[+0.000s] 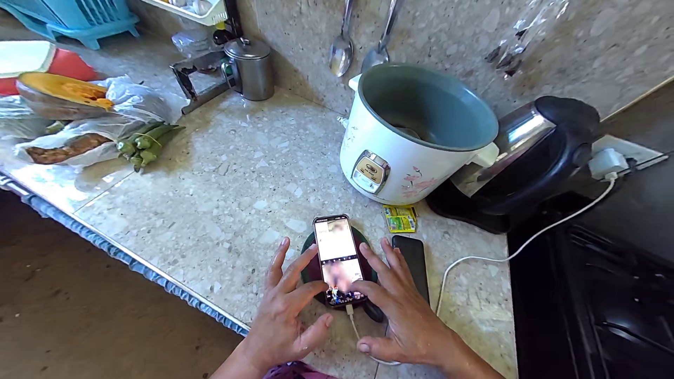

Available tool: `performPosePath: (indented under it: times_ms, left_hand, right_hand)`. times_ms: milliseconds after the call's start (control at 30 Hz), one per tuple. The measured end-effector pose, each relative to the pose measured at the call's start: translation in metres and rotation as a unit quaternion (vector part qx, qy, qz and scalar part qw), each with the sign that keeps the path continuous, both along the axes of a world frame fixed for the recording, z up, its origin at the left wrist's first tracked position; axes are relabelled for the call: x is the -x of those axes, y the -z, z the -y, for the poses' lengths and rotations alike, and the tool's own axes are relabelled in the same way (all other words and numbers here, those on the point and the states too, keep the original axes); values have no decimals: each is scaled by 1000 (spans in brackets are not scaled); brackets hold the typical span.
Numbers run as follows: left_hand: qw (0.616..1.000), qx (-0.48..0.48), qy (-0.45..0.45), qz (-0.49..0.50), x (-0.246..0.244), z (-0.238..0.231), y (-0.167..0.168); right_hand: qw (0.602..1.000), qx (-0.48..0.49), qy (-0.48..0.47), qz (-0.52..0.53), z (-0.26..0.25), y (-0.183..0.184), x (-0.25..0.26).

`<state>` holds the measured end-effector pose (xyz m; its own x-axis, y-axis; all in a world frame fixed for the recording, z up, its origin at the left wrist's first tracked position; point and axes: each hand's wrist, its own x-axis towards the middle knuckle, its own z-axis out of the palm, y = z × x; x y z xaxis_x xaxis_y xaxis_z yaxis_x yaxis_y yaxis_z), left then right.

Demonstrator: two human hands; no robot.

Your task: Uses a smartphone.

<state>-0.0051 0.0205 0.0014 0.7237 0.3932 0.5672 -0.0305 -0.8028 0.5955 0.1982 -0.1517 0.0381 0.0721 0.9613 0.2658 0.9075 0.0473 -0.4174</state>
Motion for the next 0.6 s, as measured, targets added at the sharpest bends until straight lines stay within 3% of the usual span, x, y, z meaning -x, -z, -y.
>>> performPosePath:
  times_ms: [200,600]
  left_hand:
    - [999,3,-34,-41,-2,1,-1]
    - [998,1,-38,-41,-2,2,-1]
  right_hand:
    - [999,10,33,33,-9,-5,-8]
    - [998,53,-2,34,-21,-7,1]
